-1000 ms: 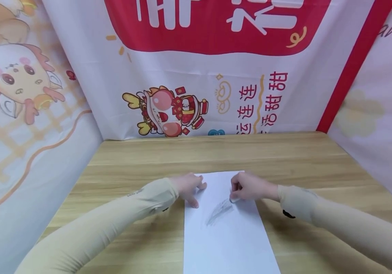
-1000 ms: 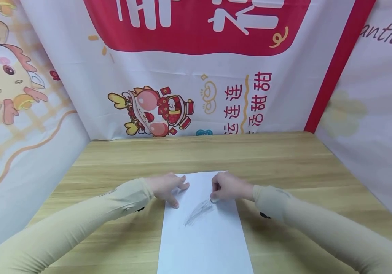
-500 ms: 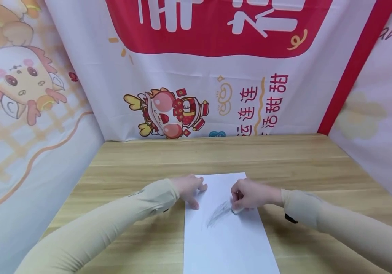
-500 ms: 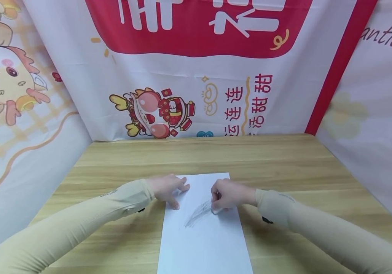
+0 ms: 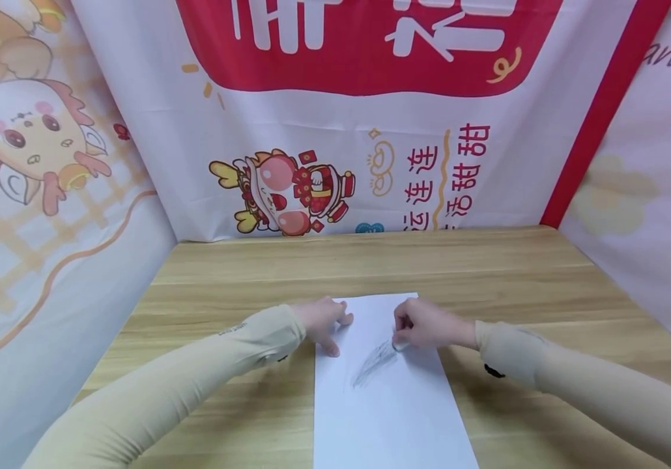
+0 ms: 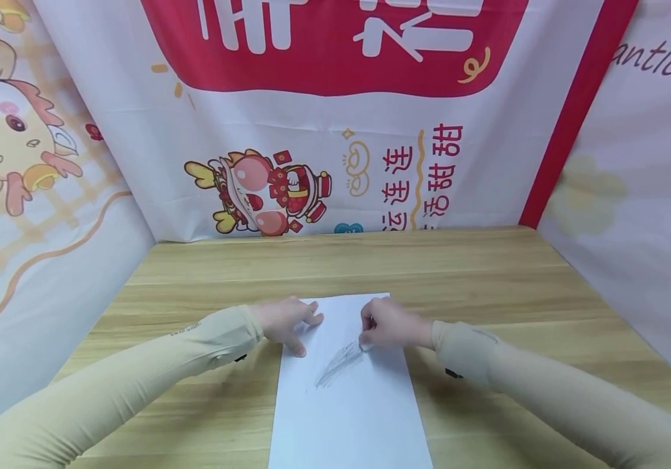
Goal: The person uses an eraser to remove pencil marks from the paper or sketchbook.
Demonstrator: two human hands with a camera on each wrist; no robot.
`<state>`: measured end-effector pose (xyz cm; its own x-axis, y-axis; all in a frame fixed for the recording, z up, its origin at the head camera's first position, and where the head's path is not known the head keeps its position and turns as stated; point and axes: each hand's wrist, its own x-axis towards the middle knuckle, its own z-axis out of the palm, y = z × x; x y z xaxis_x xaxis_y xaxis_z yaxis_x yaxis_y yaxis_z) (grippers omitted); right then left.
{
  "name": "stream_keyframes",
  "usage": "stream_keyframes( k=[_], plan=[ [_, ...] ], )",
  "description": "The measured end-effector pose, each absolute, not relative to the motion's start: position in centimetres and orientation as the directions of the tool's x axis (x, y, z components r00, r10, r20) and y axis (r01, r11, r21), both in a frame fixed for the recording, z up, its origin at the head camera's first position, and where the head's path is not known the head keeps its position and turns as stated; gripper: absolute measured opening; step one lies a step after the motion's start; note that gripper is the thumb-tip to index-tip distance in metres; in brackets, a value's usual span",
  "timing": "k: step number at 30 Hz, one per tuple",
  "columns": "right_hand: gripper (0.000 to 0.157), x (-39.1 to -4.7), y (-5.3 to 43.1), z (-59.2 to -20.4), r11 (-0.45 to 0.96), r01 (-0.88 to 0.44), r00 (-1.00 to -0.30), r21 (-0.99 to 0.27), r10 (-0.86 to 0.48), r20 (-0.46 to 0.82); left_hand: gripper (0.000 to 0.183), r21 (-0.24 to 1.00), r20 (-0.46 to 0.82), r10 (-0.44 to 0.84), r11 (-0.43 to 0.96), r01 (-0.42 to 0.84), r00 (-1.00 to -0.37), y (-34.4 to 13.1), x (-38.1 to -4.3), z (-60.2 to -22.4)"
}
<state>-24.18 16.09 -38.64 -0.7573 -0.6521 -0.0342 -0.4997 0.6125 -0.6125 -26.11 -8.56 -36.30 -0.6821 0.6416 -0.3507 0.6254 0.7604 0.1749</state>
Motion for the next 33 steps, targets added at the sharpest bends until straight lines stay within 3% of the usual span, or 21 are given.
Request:
stream_keyframes(
  k=[2,8,14,19,25,33],
  plan=[
    [0.022,-24.2,16.1,-38.6,0.625,-0.521,-0.767,-0.581,-0.642,-0.003,0.073,0.177,-0.348,0.646,0.757,0.629,-0.679,-8.6,-26.2,-36.3],
    [0.021,-23.6,16.1,-38.4,0.602,-0.508,-0.716,-0.616,-0.693,-0.087,0.072,0.199,-0.349,0.633,0.77,0.606,-0.691,-8.6,-25.9,-36.1],
    [0.022,-23.6,15.7,-38.2,0.631,-0.516,-0.768,-0.579,-0.641,-0.014,0.072,0.216,-0.352,0.615,0.787,0.578,-0.705,-8.8,-25.7,-36.0],
    [0.023,-23.0,15.3,-37.8,0.604,-0.558,-0.712,-0.569,-0.701,-0.046,0.071,0.229,-0.354,0.618,0.785,0.576,-0.702,-8.9,-25.7,-35.9],
    [0.024,-24.0,15.2,-38.1,0.655,-0.558,-0.772,-0.509,-0.635,0.029,0.072,0.206,-0.35,0.612,0.789,0.579,-0.709,-8.9,-25.9,-35.9],
    [0.023,-23.8,15.5,-38.0,0.64,-0.514,-0.745,-0.571,-0.663,-0.073,0.072,0.219,-0.368,0.6,0.798,0.562,-0.71,-8.7,-25.7,-35.9]
  ],
)
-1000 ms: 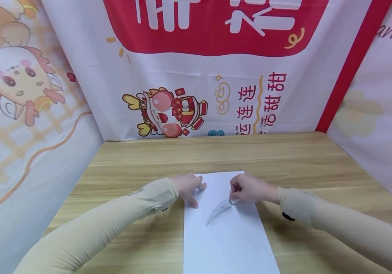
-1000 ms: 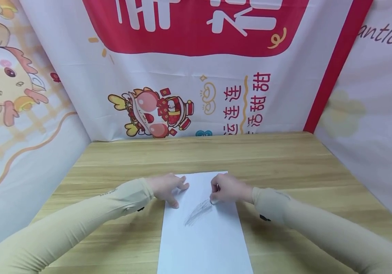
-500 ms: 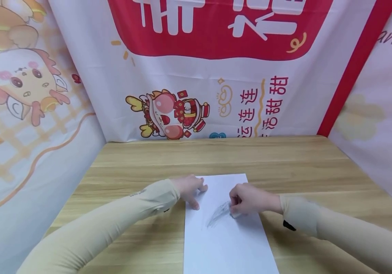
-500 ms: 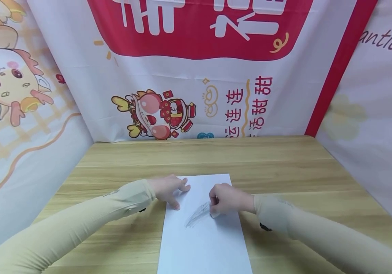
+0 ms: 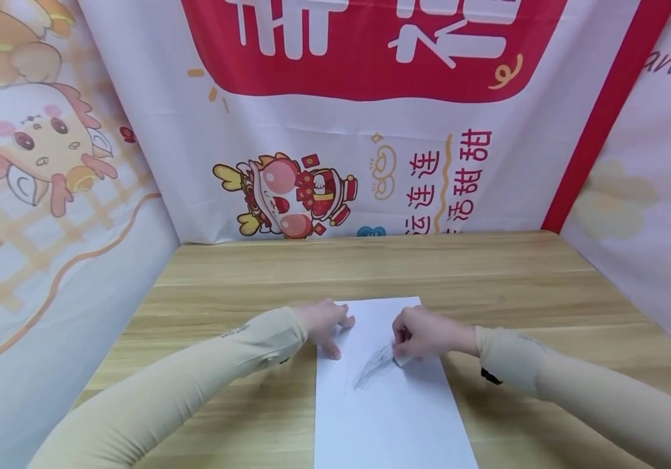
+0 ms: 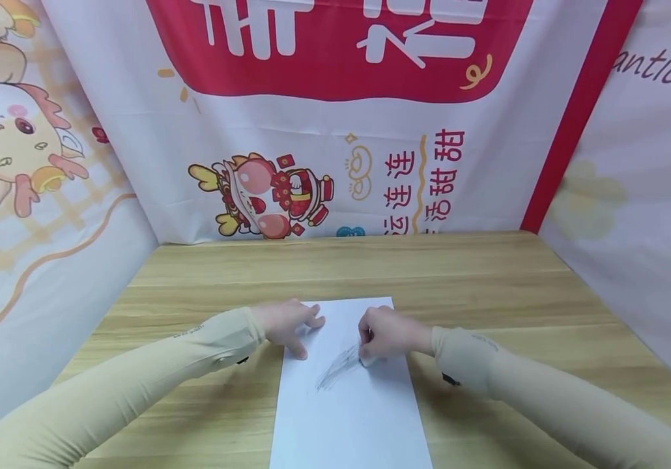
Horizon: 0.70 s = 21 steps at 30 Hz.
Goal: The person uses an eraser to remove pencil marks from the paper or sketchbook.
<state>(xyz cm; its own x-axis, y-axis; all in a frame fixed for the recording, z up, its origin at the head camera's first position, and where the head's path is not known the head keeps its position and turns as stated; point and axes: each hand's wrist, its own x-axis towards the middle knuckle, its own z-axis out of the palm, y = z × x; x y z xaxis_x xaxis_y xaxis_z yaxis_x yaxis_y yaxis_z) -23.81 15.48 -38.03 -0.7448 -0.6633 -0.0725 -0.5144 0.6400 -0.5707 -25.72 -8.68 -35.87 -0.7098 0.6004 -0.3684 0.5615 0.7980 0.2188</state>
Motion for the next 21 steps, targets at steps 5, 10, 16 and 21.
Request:
stream_keyframes(
  k=[5,10,16,21],
  plan=[
    [0.024,-24.0,15.6,-38.1,0.65,-0.552,-0.77,-0.522,-0.638,0.021,0.071,0.194,-0.348,0.631,0.772,0.605,-0.694,-8.6,-25.9,-35.6],
    [0.023,-23.3,15.2,-38.2,0.613,-0.58,-0.719,-0.537,-0.695,-0.016,0.071,0.183,-0.355,0.639,0.764,0.619,-0.683,-8.6,-25.9,-35.7],
    [0.024,-23.5,15.0,-38.3,0.644,-0.596,-0.765,-0.479,-0.636,0.097,0.07,0.196,-0.347,0.64,0.764,0.615,-0.685,-8.7,-26.0,-35.8],
    [0.024,-23.0,14.6,-38.4,0.602,-0.61,-0.717,-0.516,-0.697,0.034,0.07,0.193,-0.347,0.649,0.756,0.626,-0.677,-8.8,-26.1,-36.0]
  ],
)
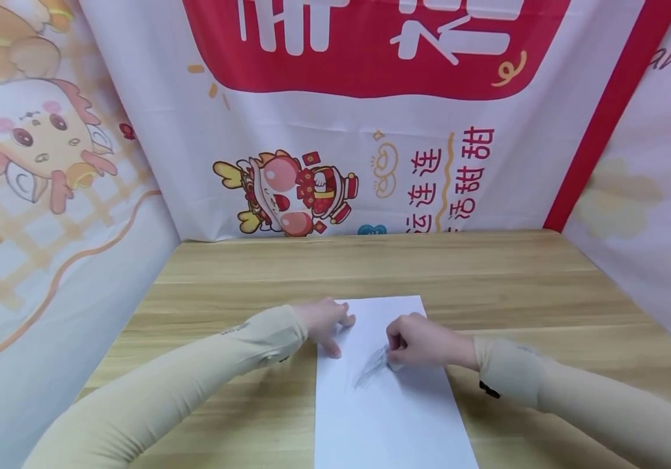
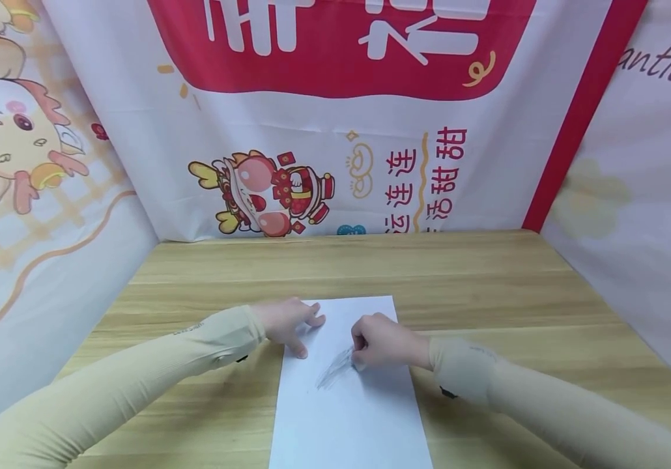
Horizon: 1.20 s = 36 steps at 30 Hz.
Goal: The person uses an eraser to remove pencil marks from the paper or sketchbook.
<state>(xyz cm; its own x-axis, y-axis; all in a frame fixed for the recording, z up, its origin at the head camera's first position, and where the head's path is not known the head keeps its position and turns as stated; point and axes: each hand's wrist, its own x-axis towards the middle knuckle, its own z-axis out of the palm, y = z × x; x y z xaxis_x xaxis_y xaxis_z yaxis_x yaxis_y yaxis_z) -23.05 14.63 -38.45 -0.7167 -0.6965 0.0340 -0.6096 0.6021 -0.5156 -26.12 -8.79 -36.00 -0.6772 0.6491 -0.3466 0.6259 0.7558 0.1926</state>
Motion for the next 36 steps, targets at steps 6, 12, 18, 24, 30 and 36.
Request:
stream_keyframes(
  k=[6,12,18,24,30,36],
  plan=[
    [0.024,-23.2,14.6,-38.7,0.665,-0.584,-0.787,-0.465,-0.605,0.122,0.071,0.2,-0.357,0.618,0.783,0.589,-0.7,-8.6,-26.0,-36.4],
    [0.024,-23.0,14.0,-38.6,0.579,-0.655,-0.701,-0.486,-0.706,0.103,0.072,0.239,-0.358,0.615,0.788,0.568,-0.702,-8.8,-25.9,-36.6],
    [0.023,-24.1,14.3,-38.6,0.66,-0.587,-0.782,-0.469,-0.612,0.117,0.072,0.193,-0.322,0.662,0.746,0.637,-0.677,-9.0,-26.2,-36.1],
    [0.023,-23.6,14.8,-38.7,0.605,-0.555,-0.734,-0.571,-0.68,-0.007,0.072,0.21,-0.327,0.679,0.731,0.65,-0.658,-9.1,-26.2,-35.9],
    [0.021,-25.2,15.3,-38.7,0.685,-0.548,-0.81,-0.48,-0.578,0.1,0.071,0.221,-0.345,0.646,0.761,0.61,-0.681,-9.1,-26.4,-35.7],
    [0.024,-24.2,15.7,-38.7,0.63,-0.596,-0.74,-0.498,-0.671,0.037,0.071,0.198,-0.338,0.676,0.731,0.653,-0.654,-8.9,-26.6,-36.2]
  ],
)
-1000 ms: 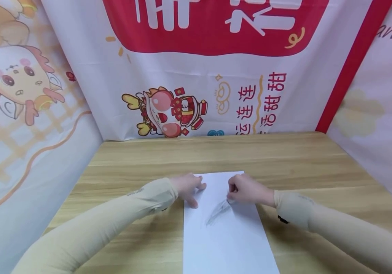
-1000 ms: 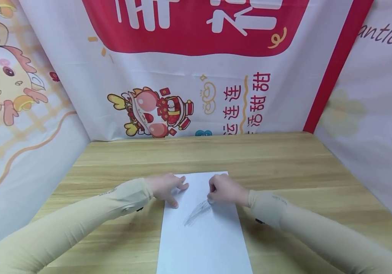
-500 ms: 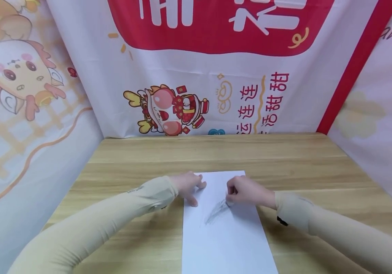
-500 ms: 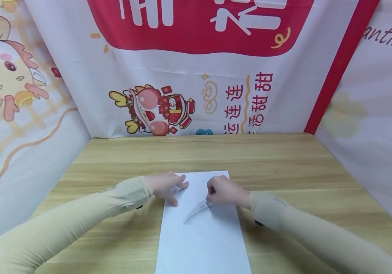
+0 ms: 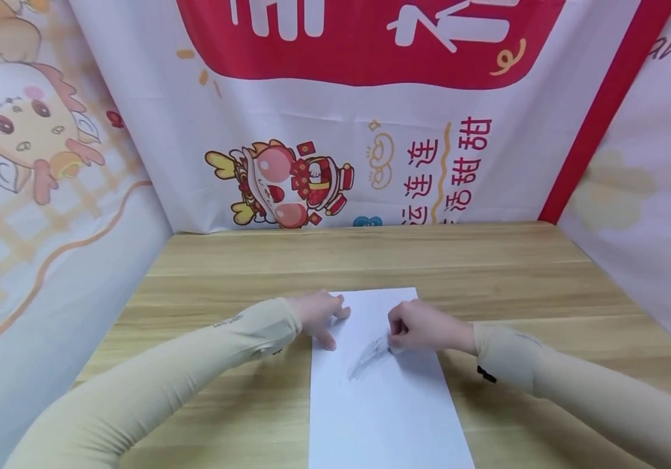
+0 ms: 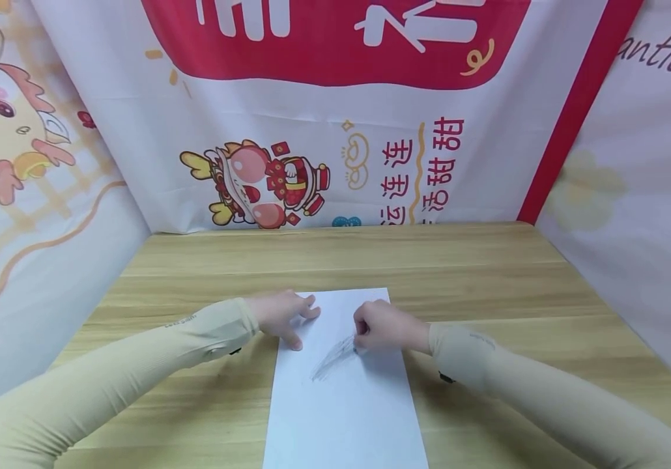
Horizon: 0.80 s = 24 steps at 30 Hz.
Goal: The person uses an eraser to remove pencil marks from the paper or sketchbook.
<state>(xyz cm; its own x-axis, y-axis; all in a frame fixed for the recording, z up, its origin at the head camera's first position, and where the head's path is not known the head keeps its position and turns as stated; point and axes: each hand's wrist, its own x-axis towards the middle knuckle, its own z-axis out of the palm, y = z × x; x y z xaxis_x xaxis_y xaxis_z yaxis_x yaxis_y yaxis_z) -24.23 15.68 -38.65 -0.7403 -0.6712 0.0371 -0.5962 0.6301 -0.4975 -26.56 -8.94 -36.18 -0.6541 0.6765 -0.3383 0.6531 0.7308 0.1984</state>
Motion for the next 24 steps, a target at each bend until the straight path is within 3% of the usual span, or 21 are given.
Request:
stream_keyframes(
  k=[8,15,17,21,24],
  plan=[
    [0.021,-24.7,16.0,-38.8,0.657,-0.533,-0.795,-0.533,-0.604,0.051,0.072,0.181,-0.339,0.682,0.723,0.667,-0.648,-8.9,-26.6,-36.2],
    [0.024,-23.9,15.8,-38.6,0.597,-0.58,-0.718,-0.554,-0.696,0.001,0.072,0.184,-0.337,0.692,0.713,0.676,-0.638,-8.8,-26.7,-36.8],
    [0.02,-24.3,15.8,-38.3,0.606,-0.531,-0.743,-0.593,-0.669,-0.018,0.072,0.186,-0.326,0.694,0.713,0.676,-0.642,-8.9,-26.8,-36.9],
    [0.014,-25.3,16.4,-37.6,0.658,-0.308,-0.821,-0.688,-0.549,-0.158,0.072,0.191,-0.324,0.692,0.716,0.671,-0.646,-9.0,-26.8,-36.7],
    [0.013,-25.9,16.8,-37.2,0.67,-0.178,-0.837,-0.72,-0.488,-0.248,0.072,0.199,-0.329,0.686,0.722,0.662,-0.649,-9.0,-26.7,-36.6]
  ],
)
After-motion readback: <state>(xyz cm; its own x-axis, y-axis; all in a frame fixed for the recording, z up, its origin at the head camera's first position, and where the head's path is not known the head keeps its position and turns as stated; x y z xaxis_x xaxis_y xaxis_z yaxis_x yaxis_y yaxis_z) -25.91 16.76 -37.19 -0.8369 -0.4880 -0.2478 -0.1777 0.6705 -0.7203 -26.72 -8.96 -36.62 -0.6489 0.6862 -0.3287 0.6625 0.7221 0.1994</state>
